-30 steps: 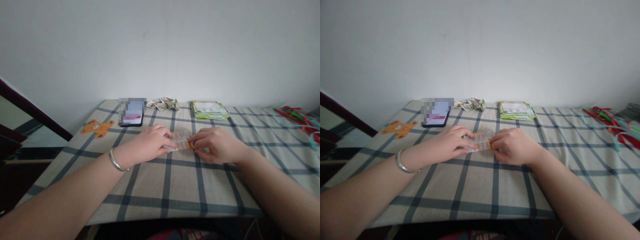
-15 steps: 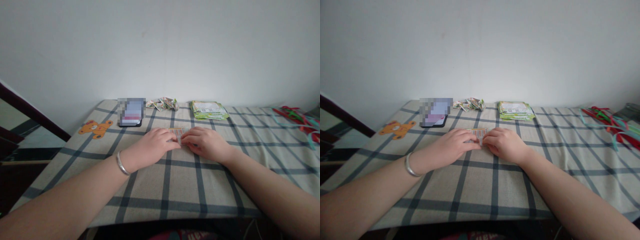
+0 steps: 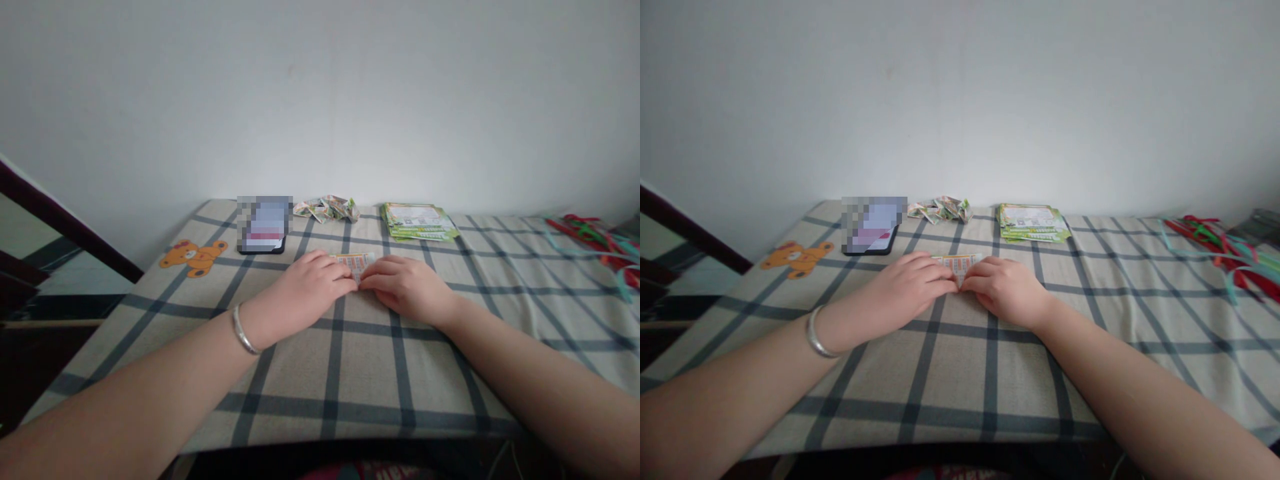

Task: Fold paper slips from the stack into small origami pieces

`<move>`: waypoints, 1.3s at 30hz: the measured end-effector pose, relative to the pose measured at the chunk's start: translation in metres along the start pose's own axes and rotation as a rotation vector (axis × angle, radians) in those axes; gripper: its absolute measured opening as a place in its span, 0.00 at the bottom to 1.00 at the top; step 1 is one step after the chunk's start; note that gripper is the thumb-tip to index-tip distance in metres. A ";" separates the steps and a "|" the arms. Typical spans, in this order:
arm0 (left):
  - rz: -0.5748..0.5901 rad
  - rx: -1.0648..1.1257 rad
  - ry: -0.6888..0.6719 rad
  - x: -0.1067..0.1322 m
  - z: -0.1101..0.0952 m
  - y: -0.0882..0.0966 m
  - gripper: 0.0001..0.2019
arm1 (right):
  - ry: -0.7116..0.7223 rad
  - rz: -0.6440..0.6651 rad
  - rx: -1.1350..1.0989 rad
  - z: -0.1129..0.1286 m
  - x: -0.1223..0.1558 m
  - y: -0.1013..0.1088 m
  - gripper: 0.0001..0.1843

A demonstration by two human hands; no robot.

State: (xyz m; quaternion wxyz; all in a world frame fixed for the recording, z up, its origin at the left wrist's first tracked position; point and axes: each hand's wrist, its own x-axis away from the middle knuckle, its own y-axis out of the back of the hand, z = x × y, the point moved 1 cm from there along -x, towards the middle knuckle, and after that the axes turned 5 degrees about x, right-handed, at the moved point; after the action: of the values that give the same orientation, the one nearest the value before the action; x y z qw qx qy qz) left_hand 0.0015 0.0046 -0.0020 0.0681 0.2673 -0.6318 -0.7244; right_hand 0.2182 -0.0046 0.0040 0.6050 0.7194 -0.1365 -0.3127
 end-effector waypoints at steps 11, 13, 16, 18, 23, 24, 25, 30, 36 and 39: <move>0.054 -0.004 -0.008 0.004 0.003 0.012 0.12 | 0.020 0.052 0.066 0.002 0.001 0.002 0.17; 0.055 -0.001 -0.022 0.006 0.004 0.013 0.12 | 0.024 0.053 0.077 0.003 0.001 0.004 0.18; 0.065 -0.004 -0.027 0.007 0.004 0.015 0.12 | 0.016 0.057 0.078 0.003 0.001 0.005 0.17; 0.087 -0.005 -0.019 0.008 0.005 0.016 0.11 | 0.011 0.065 0.068 0.002 0.002 0.006 0.16; 0.120 0.008 0.006 0.009 0.007 0.022 0.12 | -0.002 0.076 0.016 -0.004 0.004 0.008 0.20; 0.124 0.011 0.009 0.009 0.008 0.024 0.12 | -0.008 0.080 0.005 -0.005 0.005 0.009 0.21; 0.134 0.012 0.003 0.010 0.008 0.026 0.13 | -0.014 0.084 -0.005 -0.007 0.006 0.010 0.22; 0.184 0.017 0.031 0.014 0.009 0.034 0.14 | -0.033 0.098 -0.035 -0.010 0.010 0.014 0.22; 0.213 0.114 0.074 0.013 0.012 0.034 0.15 | -0.040 0.111 -0.034 -0.014 0.012 0.016 0.23; 0.208 0.178 0.089 0.015 0.017 0.032 0.17 | -0.035 0.112 -0.024 -0.016 0.013 0.017 0.22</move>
State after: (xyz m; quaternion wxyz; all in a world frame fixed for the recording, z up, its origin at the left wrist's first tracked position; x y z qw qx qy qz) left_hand -0.0269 0.0073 0.0249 0.1468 0.2370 -0.7142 -0.6420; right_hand 0.2406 -0.0034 0.0179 0.6278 0.6976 -0.1832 -0.2927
